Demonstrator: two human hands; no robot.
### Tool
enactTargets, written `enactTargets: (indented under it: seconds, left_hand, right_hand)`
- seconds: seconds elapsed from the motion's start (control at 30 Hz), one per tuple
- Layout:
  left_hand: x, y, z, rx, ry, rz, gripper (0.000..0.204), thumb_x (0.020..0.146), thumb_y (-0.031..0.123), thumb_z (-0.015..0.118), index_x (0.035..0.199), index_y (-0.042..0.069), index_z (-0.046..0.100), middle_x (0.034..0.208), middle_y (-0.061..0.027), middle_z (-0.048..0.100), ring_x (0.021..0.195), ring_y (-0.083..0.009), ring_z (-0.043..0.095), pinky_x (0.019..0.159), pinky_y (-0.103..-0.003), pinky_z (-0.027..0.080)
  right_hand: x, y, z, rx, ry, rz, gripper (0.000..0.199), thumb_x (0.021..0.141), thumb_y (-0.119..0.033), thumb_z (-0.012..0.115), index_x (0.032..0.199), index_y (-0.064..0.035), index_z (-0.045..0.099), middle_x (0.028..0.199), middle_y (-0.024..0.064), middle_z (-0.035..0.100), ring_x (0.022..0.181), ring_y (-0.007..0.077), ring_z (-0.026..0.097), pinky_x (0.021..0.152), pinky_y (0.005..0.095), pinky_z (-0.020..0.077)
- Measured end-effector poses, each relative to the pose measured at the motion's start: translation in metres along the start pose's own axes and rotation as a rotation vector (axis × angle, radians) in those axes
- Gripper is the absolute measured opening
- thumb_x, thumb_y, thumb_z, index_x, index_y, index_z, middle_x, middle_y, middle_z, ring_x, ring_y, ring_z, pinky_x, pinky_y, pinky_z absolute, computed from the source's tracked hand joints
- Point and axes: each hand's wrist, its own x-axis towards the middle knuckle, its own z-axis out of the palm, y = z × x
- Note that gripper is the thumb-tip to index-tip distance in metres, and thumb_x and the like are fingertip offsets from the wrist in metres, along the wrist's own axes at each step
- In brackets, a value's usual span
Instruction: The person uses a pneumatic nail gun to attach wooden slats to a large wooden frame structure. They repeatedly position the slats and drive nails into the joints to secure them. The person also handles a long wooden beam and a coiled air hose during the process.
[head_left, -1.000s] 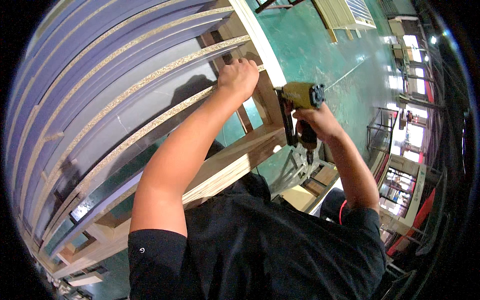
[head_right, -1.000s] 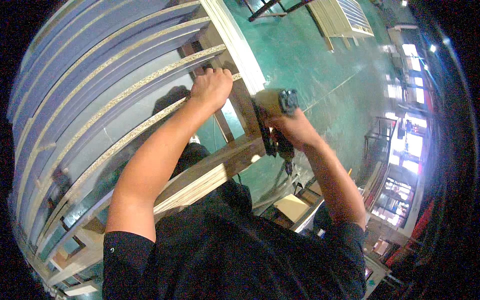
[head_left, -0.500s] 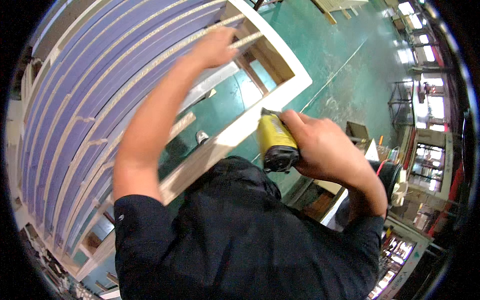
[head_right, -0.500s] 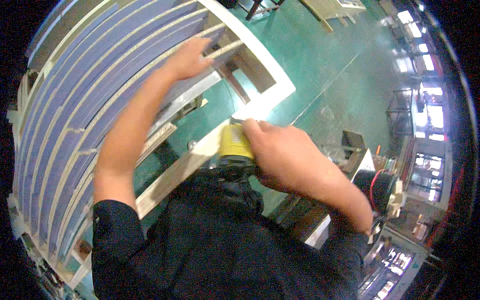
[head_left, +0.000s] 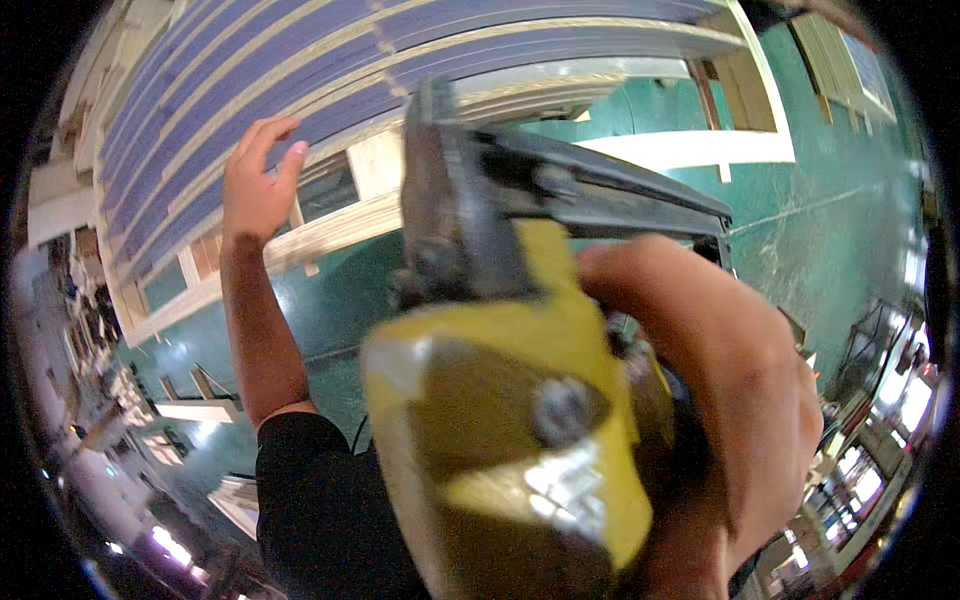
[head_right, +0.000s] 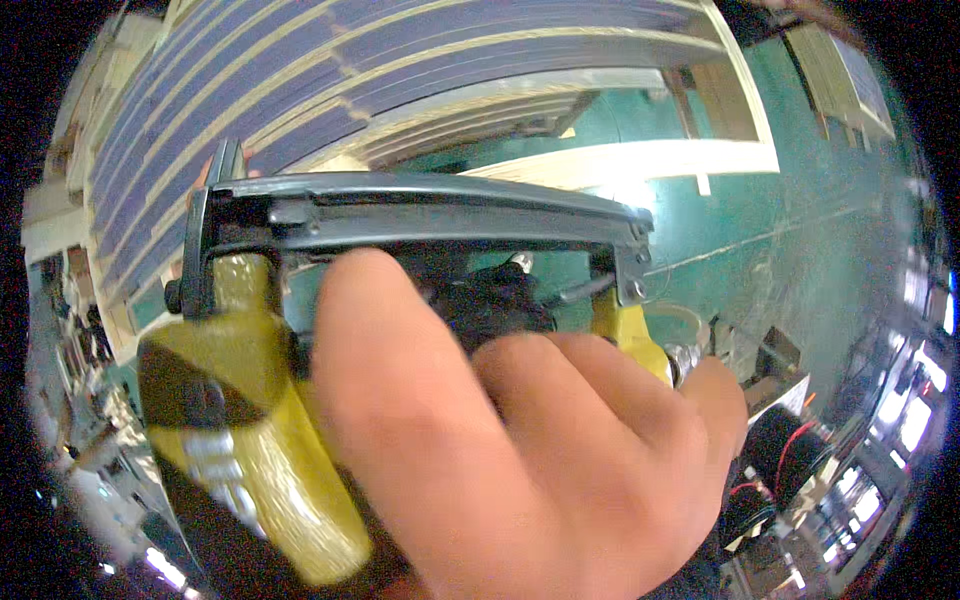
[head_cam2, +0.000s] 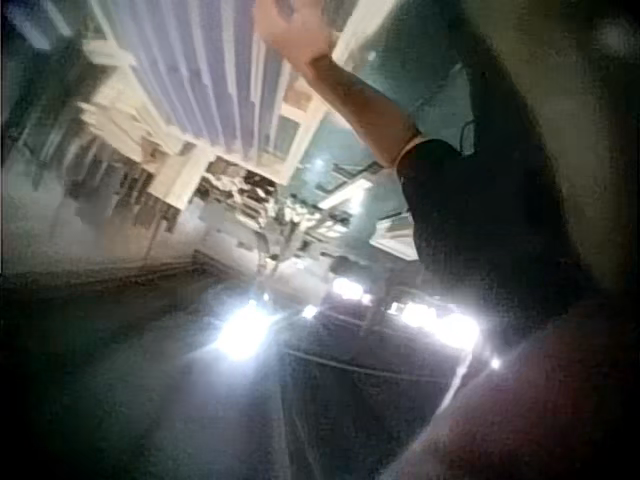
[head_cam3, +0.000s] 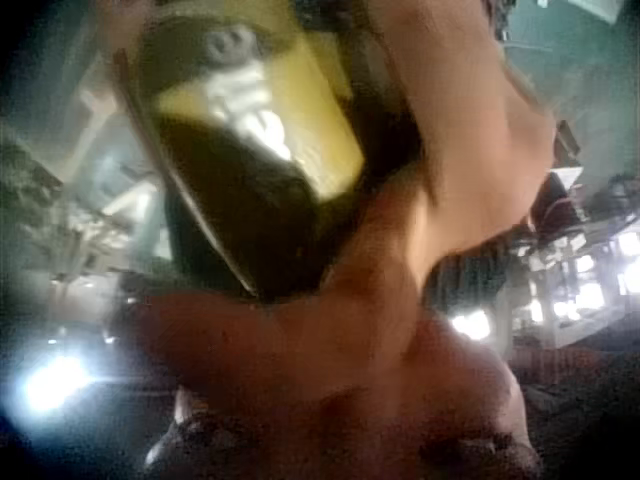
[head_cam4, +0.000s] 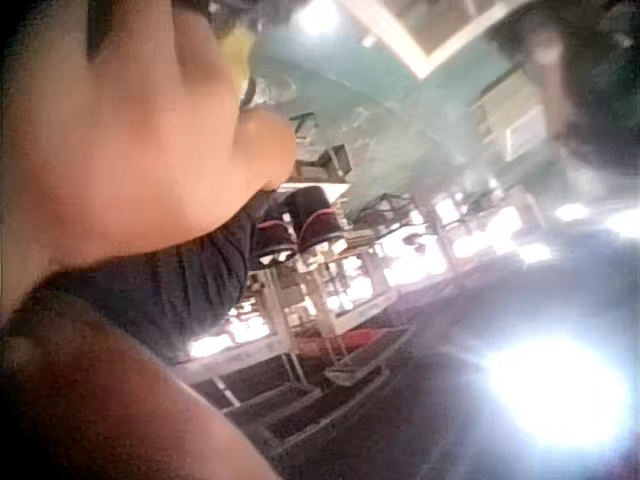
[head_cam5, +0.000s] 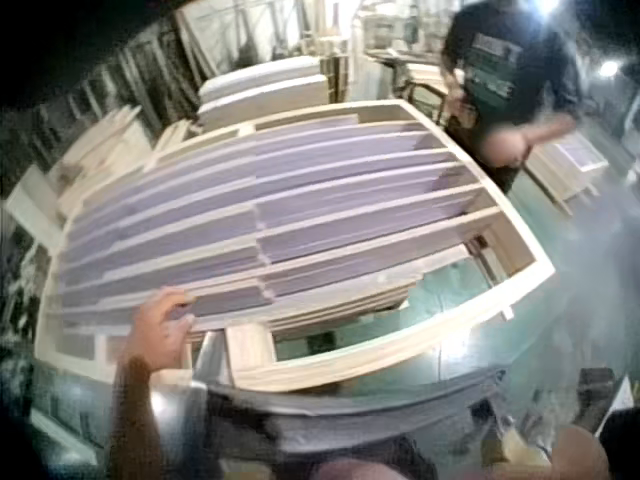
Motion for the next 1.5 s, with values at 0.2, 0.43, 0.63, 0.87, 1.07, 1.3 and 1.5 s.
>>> enactTargets:
  seconds: [0.2, 0.43, 0.63, 0.87, 1.07, 1.3, 1.5]
  left_hand:
    - [-0.049, -0.144, -0.114, 0.259, -0.041, 0.028, 0.042, 0.087, 0.015, 0.068, 0.127, 0.006, 0.059, 0.134, -0.0163, 0.056, 0.126, -0.0344, 0.053, 0.107, -0.042, 0.041]
    - [-0.062, -0.344, -0.217, 0.478, -0.218, -0.158, 0.071, 0.078, 0.026, 0.078, 0.142, 0.012, 0.049, 0.147, -0.0161, 0.048, 0.134, -0.0366, 0.046, 0.109, -0.046, 0.042]
    - [-0.058, -0.392, -0.241, 0.366, -0.315, -0.057, 0.046, 0.077, 0.019, 0.078, 0.118, 0.009, 0.06, 0.12, -0.0122, 0.064, 0.11, -0.0364, 0.061, 0.09, -0.047, 0.051]
    - [-0.054, -0.418, -0.23, 0.227, -0.259, 0.036, 0.031, 0.076, 0.019, 0.078, 0.1, 0.01, 0.059, 0.09, -0.011, 0.068, 0.089, -0.0377, 0.065, 0.073, -0.049, 0.052]
    - [-0.061, -0.445, -0.212, 0.225, -0.162, 0.087, 0.03, 0.076, 0.021, 0.078, 0.098, 0.012, 0.061, 0.084, -0.0116, 0.068, 0.083, -0.0375, 0.066, 0.069, -0.05, 0.053]
    - [-0.061, -0.43, -0.219, 0.203, -0.196, 0.002, 0.027, 0.076, 0.02, 0.077, 0.1, 0.015, 0.065, 0.09, -0.0114, 0.069, 0.088, -0.0355, 0.068, 0.073, -0.048, 0.056]
    - [-0.061, -0.428, -0.224, 0.211, -0.191, -0.015, 0.025, 0.075, 0.019, 0.077, 0.096, 0.013, 0.065, 0.091, -0.0125, 0.069, 0.088, -0.0348, 0.068, 0.074, -0.047, 0.056]
  right_hand:
    - [-0.02, -0.052, 0.091, -0.245, -0.1, -0.33, 0.061, 0.081, -0.048, 0.063, 0.116, 0.0016, 0.063, 0.1, 0.0139, 0.069, 0.089, 0.0282, 0.067, 0.085, 0.038, 0.0499]
    - [0.061, -0.091, 0.248, -0.498, -0.566, -0.477, 0.062, 0.07, -0.001, 0.075, 0.129, -0.0031, 0.056, 0.114, 0.0238, 0.067, 0.107, 0.0427, 0.065, 0.089, 0.0431, 0.0523]
    - [0.113, -0.19, 0.349, -0.61, -0.805, -0.472, 0.04, 0.068, -0.012, 0.08, 0.102, 0.0041, 0.067, 0.088, 0.0207, 0.069, 0.084, 0.0284, 0.069, 0.079, 0.0363, 0.0524]
    - [0.133, -0.288, 0.482, -0.634, -0.981, -0.547, 0.037, 0.078, -0.019, 0.077, 0.106, 0.002, 0.063, 0.087, 0.0108, 0.068, 0.078, 0.0166, 0.064, 0.071, 0.0341, 0.0518]
    - [0.127, -0.3, 0.567, -0.709, -1.041, -0.596, 0.039, 0.079, -0.018, 0.076, 0.109, 0.0043, 0.062, 0.091, 0.0117, 0.07, 0.079, 0.0167, 0.065, 0.073, 0.0318, 0.0531]
    - [0.151, -0.262, 0.591, -0.612, -1.119, -0.568, 0.045, 0.081, -0.014, 0.074, 0.12, 0.004, 0.062, 0.102, 0.0096, 0.071, 0.09, 0.0134, 0.064, 0.084, 0.0304, 0.054]
    - [0.153, -0.26, 0.594, -0.62, -1.118, -0.615, 0.047, 0.081, -0.014, 0.075, 0.122, 0.0018, 0.06, 0.106, 0.01, 0.07, 0.094, 0.0139, 0.064, 0.089, 0.0305, 0.0531]
